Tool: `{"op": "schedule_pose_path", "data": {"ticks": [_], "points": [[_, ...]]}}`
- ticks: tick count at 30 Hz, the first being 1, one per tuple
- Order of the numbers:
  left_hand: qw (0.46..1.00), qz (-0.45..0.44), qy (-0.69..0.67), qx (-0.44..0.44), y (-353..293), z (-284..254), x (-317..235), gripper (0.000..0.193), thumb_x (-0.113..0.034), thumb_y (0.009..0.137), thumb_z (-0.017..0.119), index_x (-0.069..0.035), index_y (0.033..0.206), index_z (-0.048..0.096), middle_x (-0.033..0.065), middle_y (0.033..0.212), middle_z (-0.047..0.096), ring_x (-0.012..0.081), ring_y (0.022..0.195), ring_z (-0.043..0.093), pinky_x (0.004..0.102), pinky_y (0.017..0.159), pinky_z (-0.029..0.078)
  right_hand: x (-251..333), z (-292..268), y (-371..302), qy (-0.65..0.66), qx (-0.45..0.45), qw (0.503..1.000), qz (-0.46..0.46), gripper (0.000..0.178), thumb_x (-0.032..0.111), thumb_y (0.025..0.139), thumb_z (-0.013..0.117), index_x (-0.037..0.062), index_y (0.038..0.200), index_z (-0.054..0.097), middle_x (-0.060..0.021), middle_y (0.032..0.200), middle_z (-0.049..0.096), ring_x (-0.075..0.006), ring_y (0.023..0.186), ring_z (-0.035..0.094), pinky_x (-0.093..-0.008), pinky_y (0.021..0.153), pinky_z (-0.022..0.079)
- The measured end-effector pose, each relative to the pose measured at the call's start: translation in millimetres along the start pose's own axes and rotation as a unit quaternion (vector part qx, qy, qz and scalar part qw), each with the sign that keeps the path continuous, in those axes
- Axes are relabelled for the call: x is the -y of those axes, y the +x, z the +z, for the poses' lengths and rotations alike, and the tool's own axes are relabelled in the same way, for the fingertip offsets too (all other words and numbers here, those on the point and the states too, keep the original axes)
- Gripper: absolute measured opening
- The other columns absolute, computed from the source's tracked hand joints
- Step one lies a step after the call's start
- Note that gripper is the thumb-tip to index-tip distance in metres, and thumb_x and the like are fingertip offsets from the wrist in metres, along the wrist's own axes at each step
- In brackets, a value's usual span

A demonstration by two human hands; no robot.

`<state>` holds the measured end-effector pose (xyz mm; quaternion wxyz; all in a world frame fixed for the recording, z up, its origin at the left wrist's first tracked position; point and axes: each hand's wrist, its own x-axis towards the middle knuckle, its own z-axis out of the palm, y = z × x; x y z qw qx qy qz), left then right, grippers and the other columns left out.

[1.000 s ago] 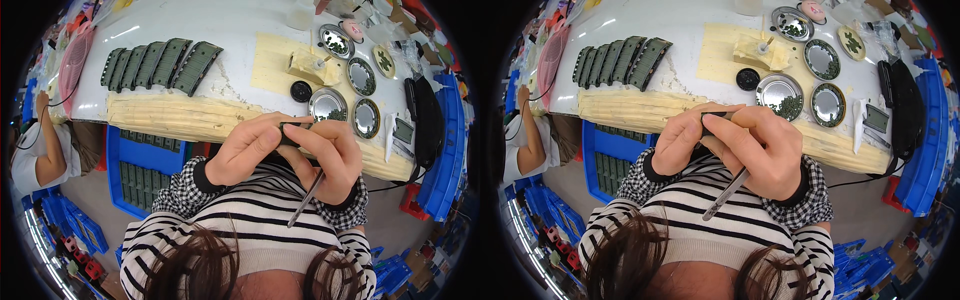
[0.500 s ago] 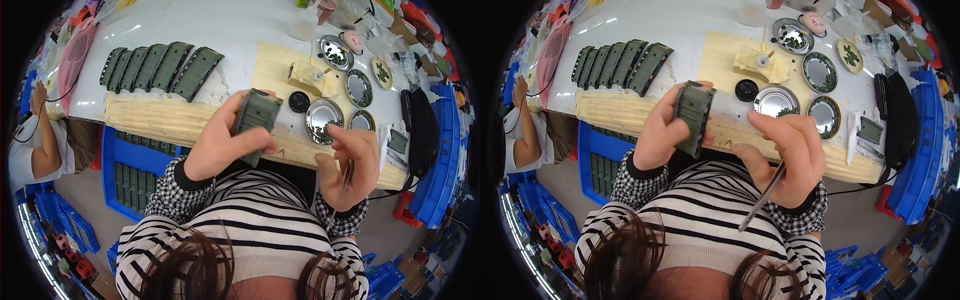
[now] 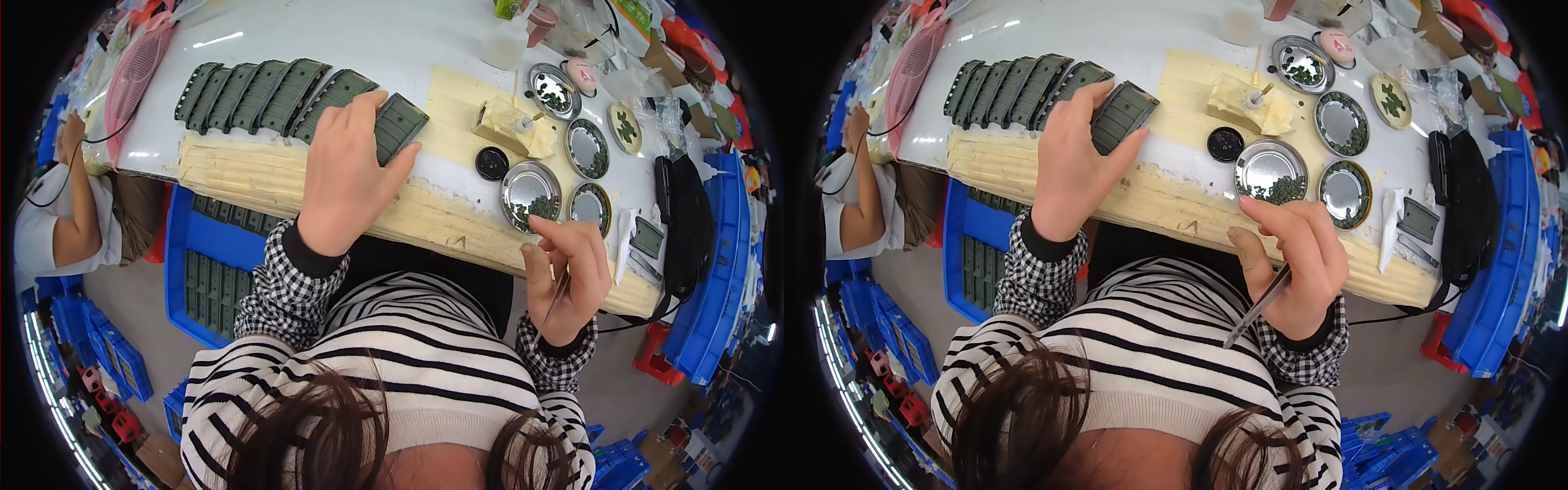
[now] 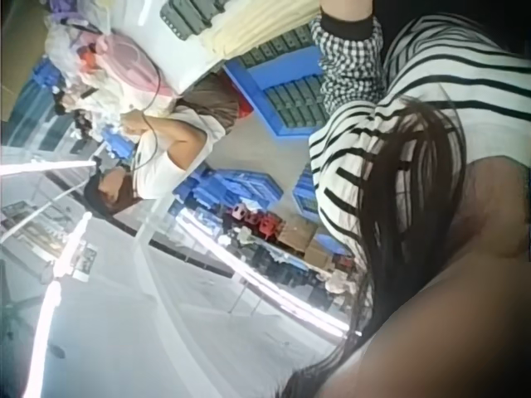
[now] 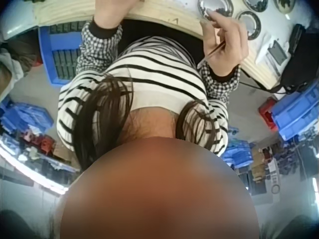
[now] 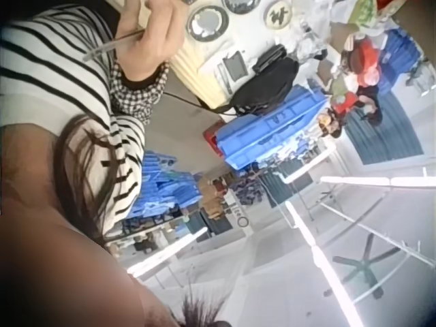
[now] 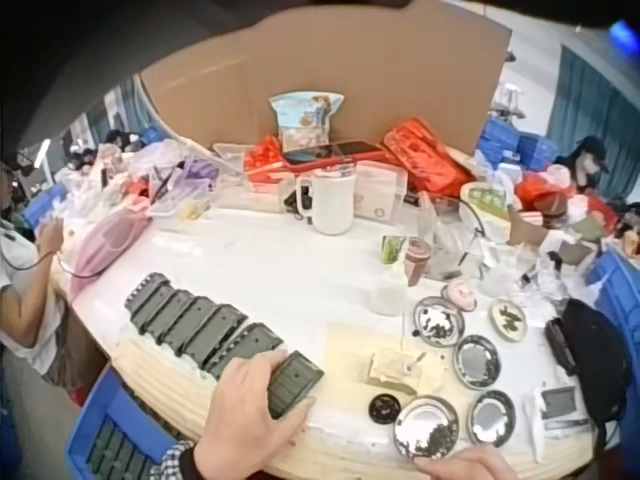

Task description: Assemble small electronic components at a workbench using a manual applicator tool.

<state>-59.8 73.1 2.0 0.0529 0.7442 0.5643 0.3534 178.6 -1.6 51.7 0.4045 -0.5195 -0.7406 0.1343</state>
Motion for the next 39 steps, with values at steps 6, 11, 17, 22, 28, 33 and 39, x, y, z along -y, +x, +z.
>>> {"op": "schedule_pose_path", "data": {"ticks": [6,11,17,22,28,33,39], "points": [[0.996,-0.021,0.084,-0.015,1,-2,-4,0.051,-0.022,0.078,0.080,0.000,0.120,0.063,0.0120,0.104,0.061,0.0311,0.101,0.055,0.0394,0.087,0.046,-3,1,-3,0.012,0.006,1.000,0.003,0.032,-0.002,0.070,0.080,0.0024,0.101,0.072,-0.0088,0.081,0.060,-0.0175,0.065,0.059,-0.0275,0.055,0.045],[0.985,0.014,0.139,-0.099,1,-5,8,0.056,-0.032,0.077,0.082,-0.003,0.120,0.060,0.0140,0.111,0.060,0.0355,0.112,0.051,0.0447,0.099,0.040,-3,1,-3,0.018,0.015,1.000,0.003,0.032,-0.003,0.071,0.080,0.0012,0.101,0.071,-0.0096,0.081,0.060,-0.0187,0.065,0.059,-0.0286,0.056,0.046],[0.996,-0.031,0.085,-0.022,-6,-13,27,0.062,-0.041,0.075,0.083,-0.005,0.119,0.058,0.0302,0.124,0.051,0.0475,0.123,0.045,0.0555,0.105,0.035,-4,5,-4,0.029,0.040,0.999,-0.002,0.030,-0.001,0.072,0.080,0.0008,0.100,0.071,-0.0105,0.080,0.060,-0.0208,0.065,0.059,-0.0299,0.056,0.046],[0.996,0.006,0.087,-0.024,-10,-14,29,0.058,-0.033,0.075,0.082,-0.004,0.120,0.059,0.0294,0.125,0.050,0.0441,0.121,0.045,0.0547,0.105,0.035,0,14,-1,0.034,0.053,0.998,-0.023,0.029,0.001,0.072,0.080,0.0018,0.099,0.070,-0.0106,0.078,0.059,-0.0228,0.062,0.058,-0.0309,0.054,0.045],[0.997,-0.004,0.077,-0.025,-12,-16,27,0.053,-0.027,0.072,0.082,-0.006,0.117,0.063,0.0242,0.129,0.051,0.0401,0.122,0.045,0.0508,0.104,0.036,7,21,5,0.018,0.083,0.996,-0.035,0.027,0.003,0.072,0.080,0.0048,0.097,0.071,-0.0089,0.076,0.057,-0.0235,0.060,0.058,-0.0331,0.052,0.045],[0.999,0.019,0.050,0.003,-14,-27,34,0.053,-0.025,0.070,0.083,-0.006,0.116,0.065,0.0212,0.130,0.052,0.0391,0.123,0.045,0.0499,0.105,0.036,11,28,15,0.014,0.085,0.993,-0.078,0.027,0.007,0.072,0.081,0.0055,0.096,0.069,-0.0074,0.076,0.057,-0.0241,0.058,0.057,-0.0338,0.052,0.046],[0.997,0.059,-0.014,0.039,-7,-36,46,0.053,-0.022,0.067,0.084,-0.008,0.114,0.066,0.0196,0.131,0.053,0.0383,0.120,0.049,0.0491,0.105,0.036,17,41,54,-0.028,0.153,0.974,-0.165,0.021,0.020,0.079,0.077,0.0077,0.089,0.064,-0.0054,0.083,0.056,-0.0239,0.058,0.057,-0.0340,0.054,0.047]]}}
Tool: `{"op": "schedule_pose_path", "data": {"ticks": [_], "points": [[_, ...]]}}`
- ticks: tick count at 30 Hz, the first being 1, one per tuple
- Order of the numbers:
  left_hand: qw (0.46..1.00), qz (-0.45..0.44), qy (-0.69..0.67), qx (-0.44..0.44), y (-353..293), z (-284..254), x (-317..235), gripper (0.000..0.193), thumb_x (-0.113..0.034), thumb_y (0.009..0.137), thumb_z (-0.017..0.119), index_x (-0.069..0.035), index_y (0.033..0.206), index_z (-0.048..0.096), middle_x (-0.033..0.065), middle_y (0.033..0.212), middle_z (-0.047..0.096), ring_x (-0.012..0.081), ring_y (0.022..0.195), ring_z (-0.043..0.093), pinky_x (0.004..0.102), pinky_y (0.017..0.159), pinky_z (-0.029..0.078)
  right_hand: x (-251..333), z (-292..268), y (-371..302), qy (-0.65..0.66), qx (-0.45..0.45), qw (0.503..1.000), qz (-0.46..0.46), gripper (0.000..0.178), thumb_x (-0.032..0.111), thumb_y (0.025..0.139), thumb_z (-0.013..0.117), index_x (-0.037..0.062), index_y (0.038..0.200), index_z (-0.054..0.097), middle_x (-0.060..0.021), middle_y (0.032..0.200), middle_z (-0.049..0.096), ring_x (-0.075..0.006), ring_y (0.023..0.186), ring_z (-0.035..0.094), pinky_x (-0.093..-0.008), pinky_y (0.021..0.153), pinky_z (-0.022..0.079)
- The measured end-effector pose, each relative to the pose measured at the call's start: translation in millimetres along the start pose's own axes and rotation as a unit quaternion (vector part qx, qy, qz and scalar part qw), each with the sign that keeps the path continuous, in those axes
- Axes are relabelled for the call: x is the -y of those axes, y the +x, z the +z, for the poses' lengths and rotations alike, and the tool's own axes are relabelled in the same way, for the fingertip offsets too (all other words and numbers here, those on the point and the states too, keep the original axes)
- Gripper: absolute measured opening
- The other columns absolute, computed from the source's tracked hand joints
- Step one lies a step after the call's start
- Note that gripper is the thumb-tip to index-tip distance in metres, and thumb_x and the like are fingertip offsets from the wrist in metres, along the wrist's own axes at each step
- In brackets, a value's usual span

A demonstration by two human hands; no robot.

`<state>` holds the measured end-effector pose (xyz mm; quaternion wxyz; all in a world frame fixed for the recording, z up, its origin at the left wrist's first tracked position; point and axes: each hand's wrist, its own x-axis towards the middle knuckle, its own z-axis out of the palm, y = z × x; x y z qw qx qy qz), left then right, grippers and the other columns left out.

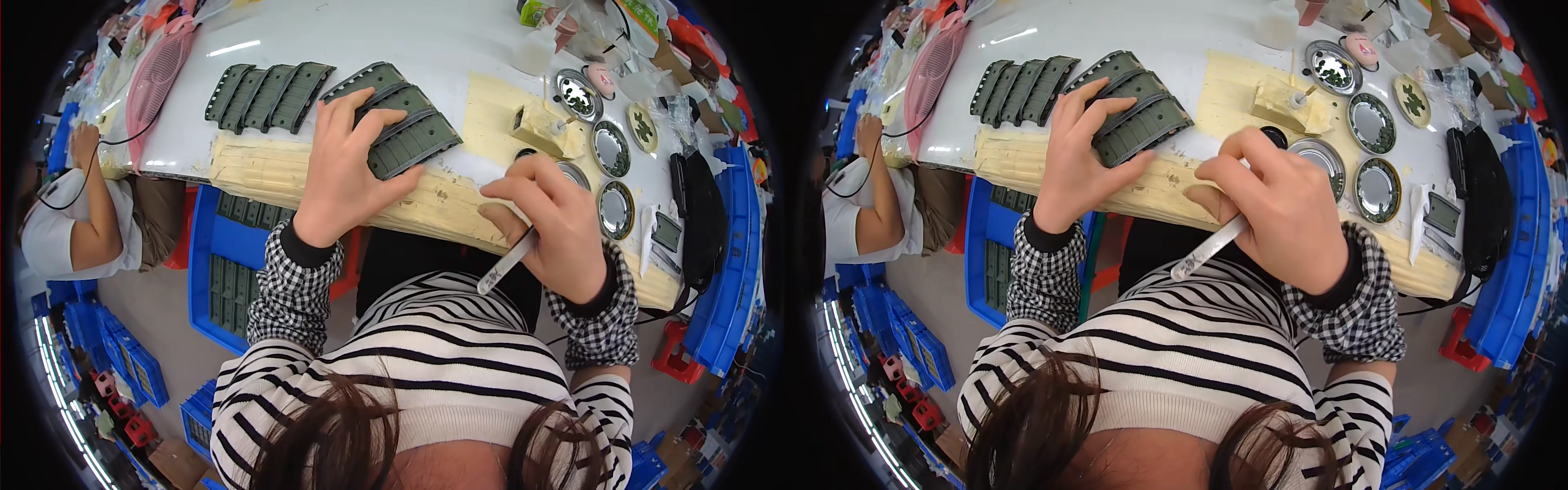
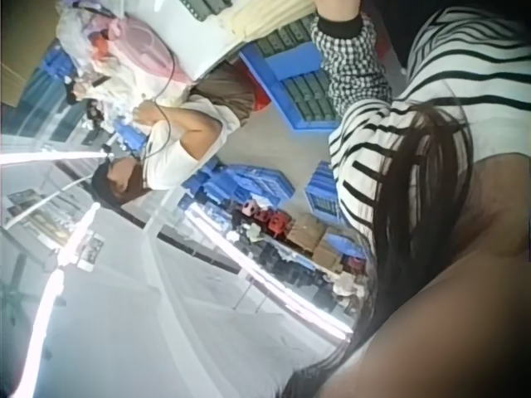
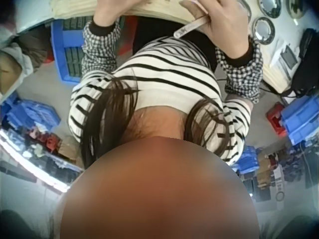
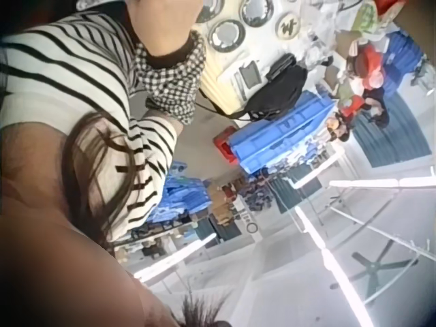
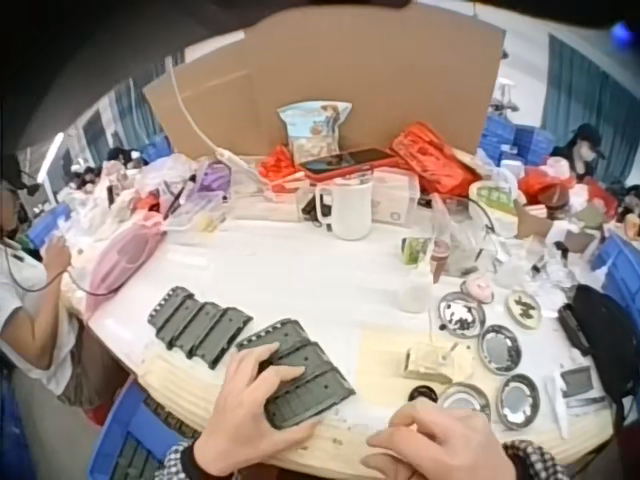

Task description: Assemble small electronic components at a workbench using a manual applicator tool.

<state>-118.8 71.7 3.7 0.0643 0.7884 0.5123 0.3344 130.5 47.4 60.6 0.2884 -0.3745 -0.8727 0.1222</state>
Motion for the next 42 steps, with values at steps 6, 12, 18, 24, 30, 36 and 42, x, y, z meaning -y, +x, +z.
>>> {"op": "schedule_pose_path", "data": {"ticks": [6,12,18,24,30,36,42], "points": [[1.000,0.017,-0.003,0.025,-1,-22,5,0.055,-0.021,0.065,0.084,-0.008,0.114,0.066,0.0181,0.133,0.054,0.0371,0.122,0.050,0.0475,0.108,0.034,1,4,35,-0.034,0.063,0.995,-0.070,0.024,0.017,0.077,0.080,0.0081,0.090,0.062,-0.0061,0.102,0.061,-0.0203,0.057,0.060,-0.0327,0.056,0.048],[0.996,0.019,-0.080,0.031,-10,-46,11,0.057,-0.020,0.063,0.084,-0.008,0.116,0.067,0.0173,0.134,0.054,0.0347,0.124,0.050,0.0449,0.107,0.036,11,7,32,0.002,0.067,0.997,-0.046,0.025,0.013,0.074,0.080,0.0059,0.092,0.063,-0.0093,0.103,0.062,-0.0228,0.066,0.061,-0.0331,0.056,0.047],[0.994,0.041,-0.089,0.041,-7,-44,12,0.057,-0.021,0.062,0.083,-0.008,0.115,0.067,0.0176,0.135,0.054,0.0353,0.123,0.049,0.0457,0.108,0.034,7,12,26,-0.023,0.039,0.998,-0.044,0.025,0.022,0.076,0.079,0.0092,0.087,0.061,-0.0027,0.099,0.060,-0.0222,0.060,0.060,-0.0338,0.055,0.049],[0.992,0.061,-0.058,0.095,-3,-25,10,0.058,-0.022,0.062,0.084,-0.009,0.115,0.066,0.0181,0.136,0.053,0.0385,0.126,0.048,0.0570,0.113,0.024,1,14,22,-0.024,0.065,0.998,-0.013,0.025,0.019,0.076,0.080,0.0084,0.090,0.062,-0.0066,0.106,0.063,-0.0233,0.069,0.064,-0.0345,0.061,0.051],[0.987,0.056,-0.058,0.141,-4,-26,18,0.066,-0.018,0.062,0.084,-0.009,0.124,0.061,0.0207,0.145,0.045,0.0377,0.136,0.040,0.0545,0.116,0.020,-13,38,43,-0.037,0.079,0.991,-0.099,0.051,0.036,0.075,0.077,0.0095,0.111,0.051,-0.0130,0.125,0.055,-0.0305,0.060,0.066,-0.0404,0.054,0.053],[0.986,-0.004,-0.130,0.102,-34,-47,21,0.083,-0.018,0.073,0.079,-0.001,0.145,0.042,0.0191,0.155,0.036,0.0330,0.147,0.028,0.0453,0.120,0.017,-18,70,52,-0.101,0.093,0.980,-0.143,0.016,0.017,0.079,0.064,0.0031,0.085,0.061,-0.0102,0.083,0.060,-0.0285,0.061,0.067,-0.0387,0.050,0.050],[0.978,-0.046,-0.198,0.039,-39,-45,21,0.072,-0.013,0.080,0.072,0.002,0.144,0.042,0.0192,0.153,0.037,0.0317,0.146,0.028,0.0431,0.120,0.018,-11,64,50,-0.118,0.079,0.981,-0.134,0.014,0.014,0.077,0.064,0.0010,0.074,0.061,-0.0105,0.079,0.059,-0.0262,0.059,0.066,-0.0375,0.048,0.049]]}}
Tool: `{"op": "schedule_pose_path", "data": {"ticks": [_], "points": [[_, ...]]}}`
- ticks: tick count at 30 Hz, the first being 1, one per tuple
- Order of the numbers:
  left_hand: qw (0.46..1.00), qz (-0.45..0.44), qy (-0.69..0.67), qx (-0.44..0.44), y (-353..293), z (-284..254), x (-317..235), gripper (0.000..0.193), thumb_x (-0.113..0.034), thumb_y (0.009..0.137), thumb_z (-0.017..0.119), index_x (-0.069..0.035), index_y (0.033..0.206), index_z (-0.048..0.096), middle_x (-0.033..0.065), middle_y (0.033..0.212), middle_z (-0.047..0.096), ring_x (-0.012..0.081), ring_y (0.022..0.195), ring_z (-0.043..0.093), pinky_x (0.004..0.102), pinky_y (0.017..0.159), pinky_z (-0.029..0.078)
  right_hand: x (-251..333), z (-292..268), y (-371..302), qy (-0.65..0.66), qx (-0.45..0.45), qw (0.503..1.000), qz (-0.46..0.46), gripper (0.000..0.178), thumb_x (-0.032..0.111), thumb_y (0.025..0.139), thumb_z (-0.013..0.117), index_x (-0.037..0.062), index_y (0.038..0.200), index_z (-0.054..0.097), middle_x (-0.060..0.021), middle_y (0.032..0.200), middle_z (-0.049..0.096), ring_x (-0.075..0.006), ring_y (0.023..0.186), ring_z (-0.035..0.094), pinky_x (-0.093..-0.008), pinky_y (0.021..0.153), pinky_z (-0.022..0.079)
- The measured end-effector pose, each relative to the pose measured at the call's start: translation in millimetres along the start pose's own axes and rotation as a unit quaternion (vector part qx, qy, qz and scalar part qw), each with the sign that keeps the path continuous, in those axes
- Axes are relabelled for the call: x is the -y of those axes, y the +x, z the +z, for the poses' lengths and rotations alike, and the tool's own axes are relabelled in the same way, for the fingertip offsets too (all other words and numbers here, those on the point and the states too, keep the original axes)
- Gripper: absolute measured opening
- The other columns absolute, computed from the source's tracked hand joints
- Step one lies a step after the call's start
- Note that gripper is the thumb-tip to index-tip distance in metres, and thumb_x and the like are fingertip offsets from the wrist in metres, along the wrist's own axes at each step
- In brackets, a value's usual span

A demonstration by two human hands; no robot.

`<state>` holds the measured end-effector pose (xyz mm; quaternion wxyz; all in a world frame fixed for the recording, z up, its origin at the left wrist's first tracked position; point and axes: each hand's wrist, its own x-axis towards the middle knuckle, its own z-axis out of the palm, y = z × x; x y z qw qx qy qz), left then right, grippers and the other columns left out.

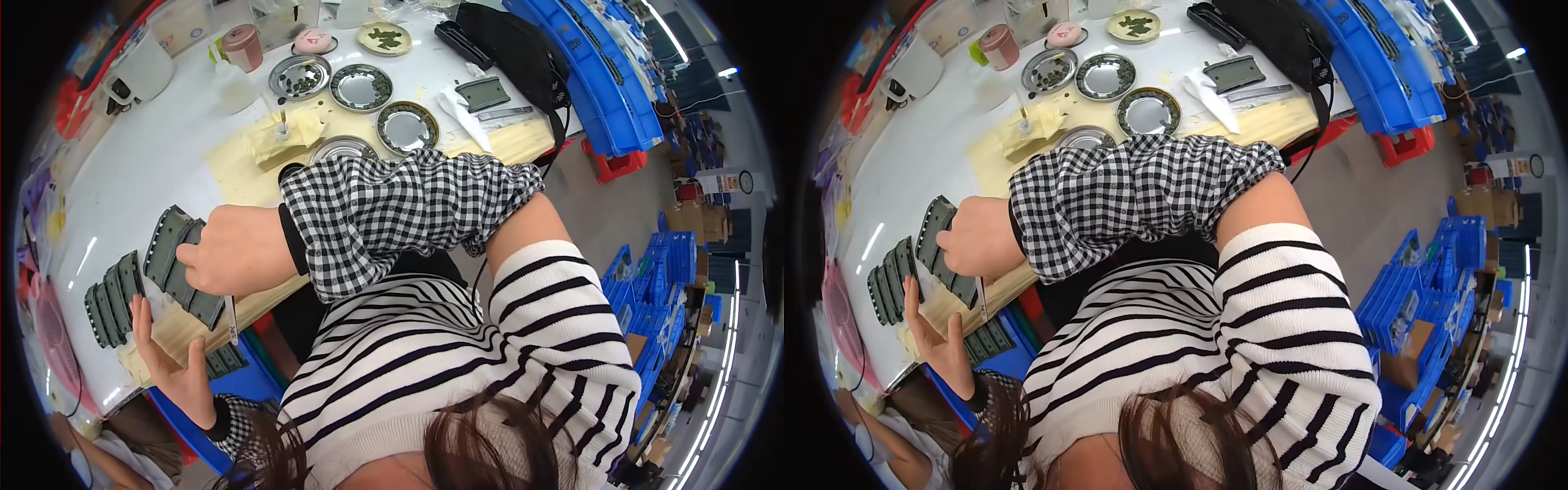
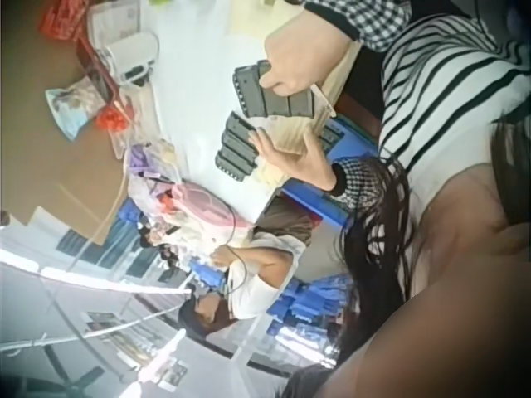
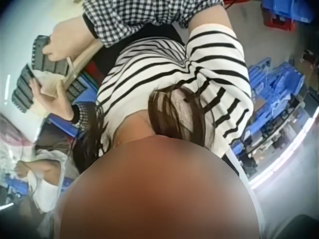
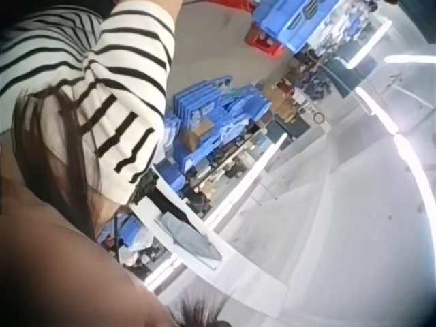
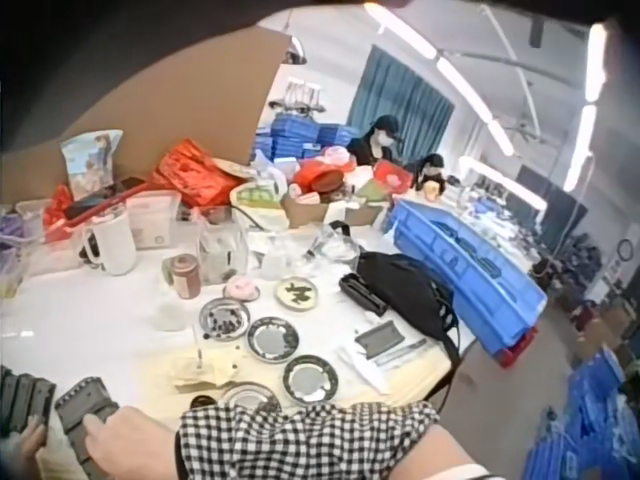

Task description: Assemble small electronic components at a workbench using a manual applicator tool.

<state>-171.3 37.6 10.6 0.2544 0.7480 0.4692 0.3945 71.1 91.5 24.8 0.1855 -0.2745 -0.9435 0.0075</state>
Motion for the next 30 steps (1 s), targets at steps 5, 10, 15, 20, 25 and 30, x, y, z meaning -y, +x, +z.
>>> {"op": "schedule_pose_path", "data": {"ticks": [5,10,15,20,25,30], "points": [[0.998,0.009,-0.034,-0.061,-3,9,8,0.065,-0.012,0.081,0.070,0.005,0.139,0.047,0.0208,0.149,0.042,0.0322,0.144,0.033,0.0424,0.119,0.020,1,11,6,0.027,-0.045,0.999,-0.012,0.012,0.014,0.076,0.064,0.0027,0.074,0.060,-0.0103,0.080,0.057,-0.0258,0.057,0.065,-0.0374,0.048,0.050],[0.991,0.025,-0.073,-0.111,-3,9,8,0.059,-0.018,0.081,0.073,0.005,0.132,0.055,0.0203,0.142,0.050,0.0344,0.139,0.040,0.0440,0.116,0.027,6,-11,11,0.053,0.041,0.997,0.023,0.016,0.016,0.073,0.068,0.0022,0.076,0.062,-0.0120,0.085,0.059,-0.0278,0.062,0.066,-0.0387,0.052,0.052],[0.983,0.005,-0.103,-0.154,-8,10,7,0.049,-0.006,0.081,0.072,0.004,0.127,0.058,0.0178,0.137,0.054,0.0324,0.136,0.044,0.0434,0.114,0.031,3,-18,9,0.050,0.107,0.992,0.032,0.054,0.027,0.062,0.085,0.0008,0.096,0.053,-0.0116,0.094,0.054,-0.0288,0.062,0.063,-0.0372,0.058,0.051],[0.966,-0.035,-0.150,-0.207,-16,10,7,0.036,-0.003,0.089,0.064,0.004,0.124,0.059,0.0175,0.134,0.056,0.0298,0.133,0.047,0.0410,0.114,0.033,8,-24,11,0.031,0.109,0.994,0.013,0.053,0.029,0.063,0.084,0.0004,0.096,0.053,-0.0115,0.094,0.053,-0.0283,0.062,0.061,-0.0364,0.058,0.050],[0.958,-0.051,-0.168,-0.225,-14,12,9,0.032,0.000,0.091,0.061,0.005,0.122,0.059,0.0184,0.132,0.057,0.0274,0.130,0.050,0.0400,0.113,0.034,11,-58,0,0.018,0.061,0.997,0.036,0.057,0.030,0.062,0.083,0.0003,0.103,0.056,-0.0096,0.095,0.053,-0.0266,0.062,0.060,-0.0356,0.058,0.050],[0.957,-0.064,-0.163,-0.232,-8,19,5,0.028,0.001,0.093,0.057,0.007,0.120,0.059,0.0199,0.131,0.058,0.0262,0.125,0.054,0.0386,0.112,0.035,-7,-127,-53,-0.039,-0.097,0.984,0.143,0.052,0.013,0.060,0.083,-0.0002,0.106,0.063,-0.0127,0.096,0.061,-0.0276,0.076,0.066,-0.0330,0.069,0.054]]}}
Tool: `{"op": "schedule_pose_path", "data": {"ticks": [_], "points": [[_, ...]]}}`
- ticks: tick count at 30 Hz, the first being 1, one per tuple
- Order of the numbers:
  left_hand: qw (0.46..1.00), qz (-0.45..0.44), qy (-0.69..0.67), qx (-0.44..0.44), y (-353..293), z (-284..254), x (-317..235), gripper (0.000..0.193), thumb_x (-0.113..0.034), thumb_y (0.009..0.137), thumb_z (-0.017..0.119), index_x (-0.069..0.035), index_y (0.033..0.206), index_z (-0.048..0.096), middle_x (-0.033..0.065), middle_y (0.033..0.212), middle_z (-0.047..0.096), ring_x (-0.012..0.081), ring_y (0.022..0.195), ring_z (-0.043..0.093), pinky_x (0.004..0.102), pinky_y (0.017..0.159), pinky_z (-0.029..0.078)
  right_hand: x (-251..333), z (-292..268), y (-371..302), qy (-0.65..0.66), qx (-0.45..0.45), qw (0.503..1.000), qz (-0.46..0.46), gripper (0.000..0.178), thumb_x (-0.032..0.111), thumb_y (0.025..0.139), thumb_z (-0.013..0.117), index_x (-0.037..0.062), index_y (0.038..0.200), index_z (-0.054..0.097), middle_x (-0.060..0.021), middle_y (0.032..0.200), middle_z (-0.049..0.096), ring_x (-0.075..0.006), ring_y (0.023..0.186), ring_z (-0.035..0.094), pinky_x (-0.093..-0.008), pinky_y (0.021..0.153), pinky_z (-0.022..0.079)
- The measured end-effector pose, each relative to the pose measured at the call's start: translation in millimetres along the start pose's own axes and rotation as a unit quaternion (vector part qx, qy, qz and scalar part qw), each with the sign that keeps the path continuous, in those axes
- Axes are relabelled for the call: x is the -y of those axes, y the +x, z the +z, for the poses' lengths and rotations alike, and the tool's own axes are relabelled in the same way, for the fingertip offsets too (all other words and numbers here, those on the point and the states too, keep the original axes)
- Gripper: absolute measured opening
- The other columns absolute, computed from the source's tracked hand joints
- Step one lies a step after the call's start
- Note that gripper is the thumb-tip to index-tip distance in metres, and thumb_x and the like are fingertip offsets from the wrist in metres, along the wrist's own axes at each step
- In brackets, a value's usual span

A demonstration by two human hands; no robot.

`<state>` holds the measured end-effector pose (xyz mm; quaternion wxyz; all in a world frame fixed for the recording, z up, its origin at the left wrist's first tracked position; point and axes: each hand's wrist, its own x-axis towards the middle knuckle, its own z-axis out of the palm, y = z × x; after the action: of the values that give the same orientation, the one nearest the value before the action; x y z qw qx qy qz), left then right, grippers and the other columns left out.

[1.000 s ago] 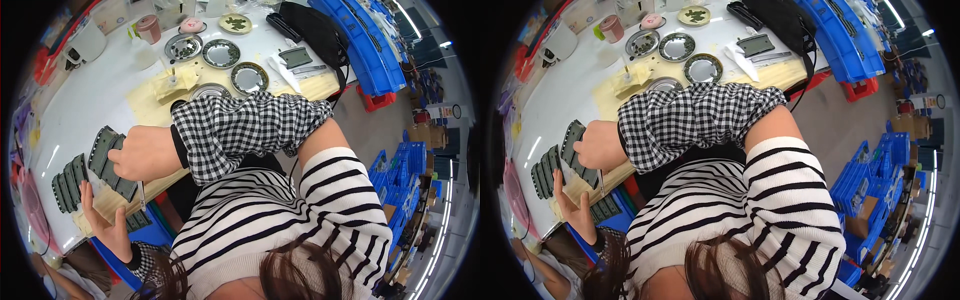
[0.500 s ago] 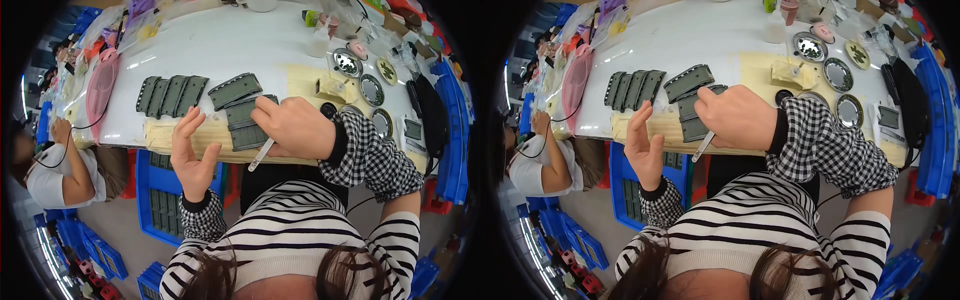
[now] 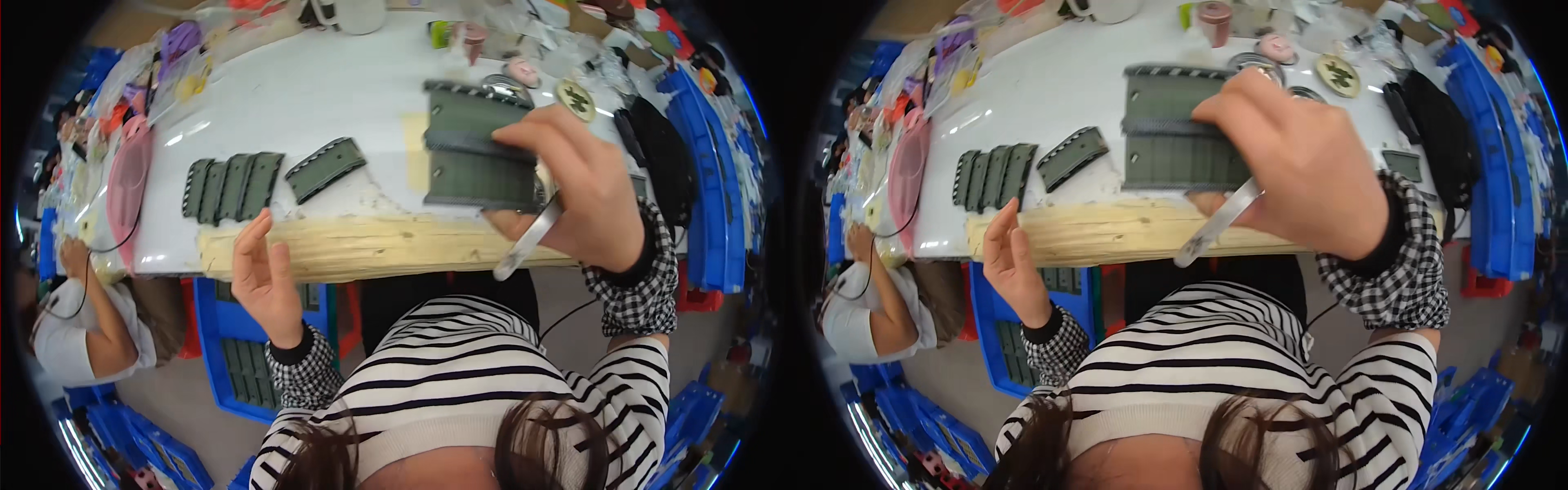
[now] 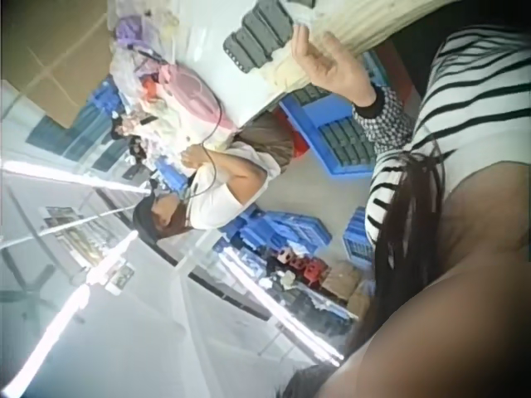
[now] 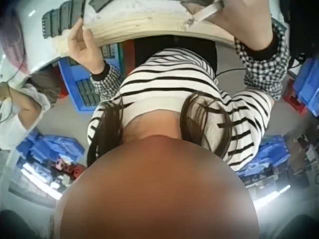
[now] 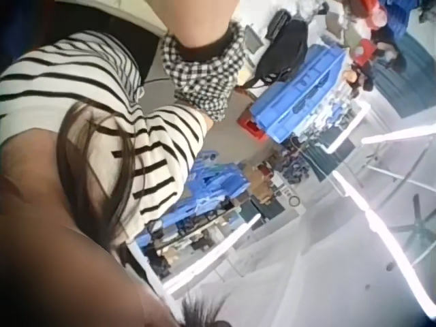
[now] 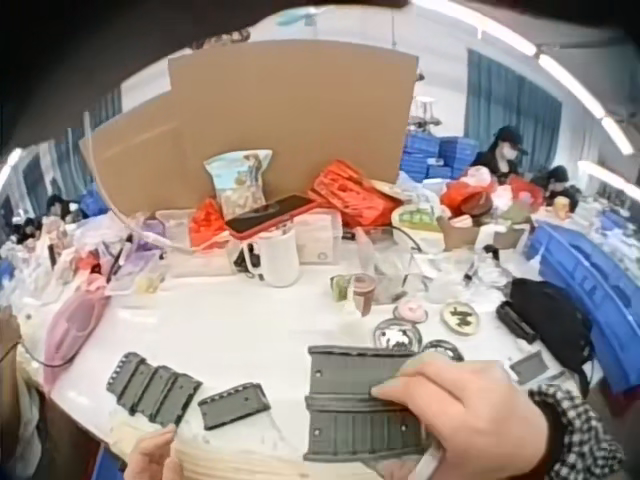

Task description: Assemble small electronic components at a workbench using a manual applicator tool.

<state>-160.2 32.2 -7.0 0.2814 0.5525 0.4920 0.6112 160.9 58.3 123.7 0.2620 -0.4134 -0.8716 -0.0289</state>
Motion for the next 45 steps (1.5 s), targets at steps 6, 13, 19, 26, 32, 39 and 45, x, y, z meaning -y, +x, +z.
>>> {"op": "schedule_pose_path", "data": {"ticks": [6,13,19,26,32,39,45], "points": [[0.999,-0.033,0.003,-0.007,8,26,-12,0.027,-0.008,0.101,0.050,0.008,0.122,0.058,0.0164,0.123,0.063,0.0190,0.113,0.059,0.0321,0.104,0.042,-110,-168,-135,-0.286,-0.130,0.908,0.277,0.038,0.018,0.079,0.081,0.0009,0.110,0.066,-0.0065,0.095,0.069,-0.0098,0.076,0.059,-0.0237,0.063,0.046],[0.998,0.016,0.055,0.008,17,83,-48,0.030,-0.011,0.105,0.046,0.011,0.123,0.056,0.0189,0.124,0.062,0.0246,0.120,0.058,0.0346,0.109,0.043,-246,-343,-365,-0.401,-0.053,0.691,0.599,0.079,0.064,0.077,0.072,-0.0037,0.118,0.066,-0.0204,0.113,0.069,-0.0300,0.104,0.067,-0.0411,0.091,0.053],[0.996,0.035,0.076,0.009,7,117,-70,0.030,-0.010,0.104,0.048,0.011,0.123,0.056,0.0193,0.124,0.062,0.0252,0.119,0.059,0.0341,0.108,0.044,-307,-372,-436,-0.359,0.116,0.545,0.749,0.075,0.064,0.071,0.074,-0.0020,0.108,0.071,-0.0215,0.110,0.070,-0.0306,0.103,0.068,-0.0399,0.090,0.053],[0.995,0.028,0.092,0.003,-5,137,-82,0.028,-0.009,0.103,0.050,0.009,0.122,0.058,0.0165,0.122,0.063,0.0220,0.117,0.060,0.0325,0.104,0.045,-354,-378,-487,-0.375,0.163,0.502,0.762,0.073,0.061,0.071,0.077,-0.0004,0.110,0.070,-0.0195,0.112,0.070,-0.0306,0.104,0.067,-0.0407,0.092,0.052],[0.994,0.032,0.105,0.016,-6,150,-88,0.027,-0.009,0.103,0.051,0.008,0.122,0.058,0.0163,0.121,0.063,0.0211,0.116,0.060,0.0312,0.103,0.046,-379,-367,-515,-0.374,0.206,0.525,0.737,0.073,0.060,0.074,0.077,-0.0013,0.111,0.068,-0.0190,0.114,0.069,-0.0304,0.107,0.066,-0.0396,0.093,0.051],[0.995,0.019,0.091,0.020,-6,159,-83,0.027,-0.009,0.103,0.051,0.008,0.122,0.058,0.0158,0.120,0.063,0.0207,0.115,0.061,0.0310,0.101,0.047,-390,-377,-548,-0.234,0.084,0.591,0.767,0.068,0.056,0.083,0.072,-0.0025,0.117,0.067,-0.0160,0.110,0.070,-0.0255,0.098,0.067,-0.0374,0.081,0.057],[0.996,0.009,0.084,0.015,-2,153,-80,0.026,-0.010,0.103,0.052,0.008,0.120,0.059,0.0163,0.119,0.063,0.0207,0.113,0.061,0.0303,0.101,0.047,-356,-371,-500,-0.254,0.180,0.586,0.748,0.106,0.089,0.070,0.054,-0.0076,0.114,0.067,-0.0239,0.101,0.070,-0.0323,0.093,0.068,-0.0437,0.082,0.055]]}}
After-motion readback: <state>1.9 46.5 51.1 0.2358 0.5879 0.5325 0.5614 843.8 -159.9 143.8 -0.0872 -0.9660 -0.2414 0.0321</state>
